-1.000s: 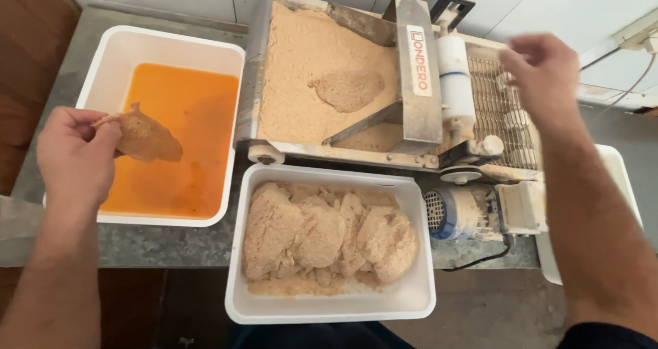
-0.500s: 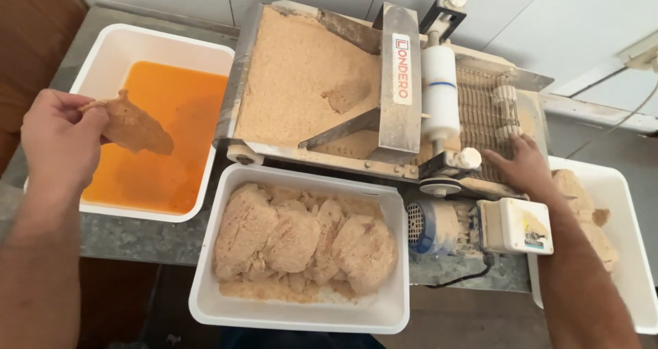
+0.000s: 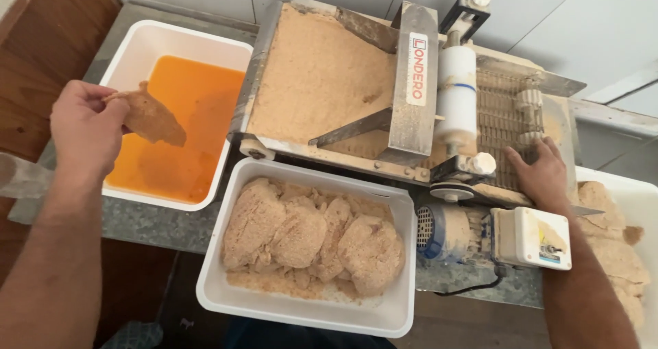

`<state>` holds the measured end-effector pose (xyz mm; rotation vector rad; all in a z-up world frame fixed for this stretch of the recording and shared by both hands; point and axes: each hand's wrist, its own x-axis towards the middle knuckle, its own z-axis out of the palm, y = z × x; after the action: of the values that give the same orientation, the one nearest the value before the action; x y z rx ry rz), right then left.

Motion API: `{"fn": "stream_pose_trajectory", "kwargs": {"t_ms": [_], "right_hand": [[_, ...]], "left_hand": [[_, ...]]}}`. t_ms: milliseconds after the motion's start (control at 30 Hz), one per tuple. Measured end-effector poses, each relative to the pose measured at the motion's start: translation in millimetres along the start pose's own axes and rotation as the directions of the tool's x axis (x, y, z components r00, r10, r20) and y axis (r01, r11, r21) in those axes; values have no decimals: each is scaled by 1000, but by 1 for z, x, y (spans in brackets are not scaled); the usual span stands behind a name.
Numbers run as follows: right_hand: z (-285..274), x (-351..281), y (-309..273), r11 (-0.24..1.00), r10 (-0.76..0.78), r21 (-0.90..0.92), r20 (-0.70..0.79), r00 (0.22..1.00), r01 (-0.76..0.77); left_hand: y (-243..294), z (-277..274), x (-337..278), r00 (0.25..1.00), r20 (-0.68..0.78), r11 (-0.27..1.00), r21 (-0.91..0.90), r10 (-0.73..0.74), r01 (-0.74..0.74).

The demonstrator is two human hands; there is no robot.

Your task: The person is breading chicken breasts by dipping them in an egg wash and then placing them onto a breading machine's conveyor belt, finally collecting the breaded pieces into a bin.

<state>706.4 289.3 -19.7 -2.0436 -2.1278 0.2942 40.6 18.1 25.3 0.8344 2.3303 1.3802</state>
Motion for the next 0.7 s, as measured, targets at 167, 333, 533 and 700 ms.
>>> {"fn": "stream_pose_trajectory", "kwargs": {"t_ms": [167, 333, 533, 700], "right_hand": [[-7, -10, -17, 1000, 11, 2, 8, 1000, -11], [-7, -7, -15, 997, 75, -11, 33, 997, -75], [-4, -5, -11, 997, 75, -9, 21, 997, -75], [-7, -7, -15, 998, 60, -25, 31, 998, -60]], "left_hand": [[29, -2, -12, 998, 31, 998, 19, -60, 59], [22, 1, -5, 998, 47, 999, -11, -47, 47], [16, 4, 0, 998, 59, 999, -37, -22, 25], [3, 6, 9, 999, 34, 998, -56, -4, 6]]}}
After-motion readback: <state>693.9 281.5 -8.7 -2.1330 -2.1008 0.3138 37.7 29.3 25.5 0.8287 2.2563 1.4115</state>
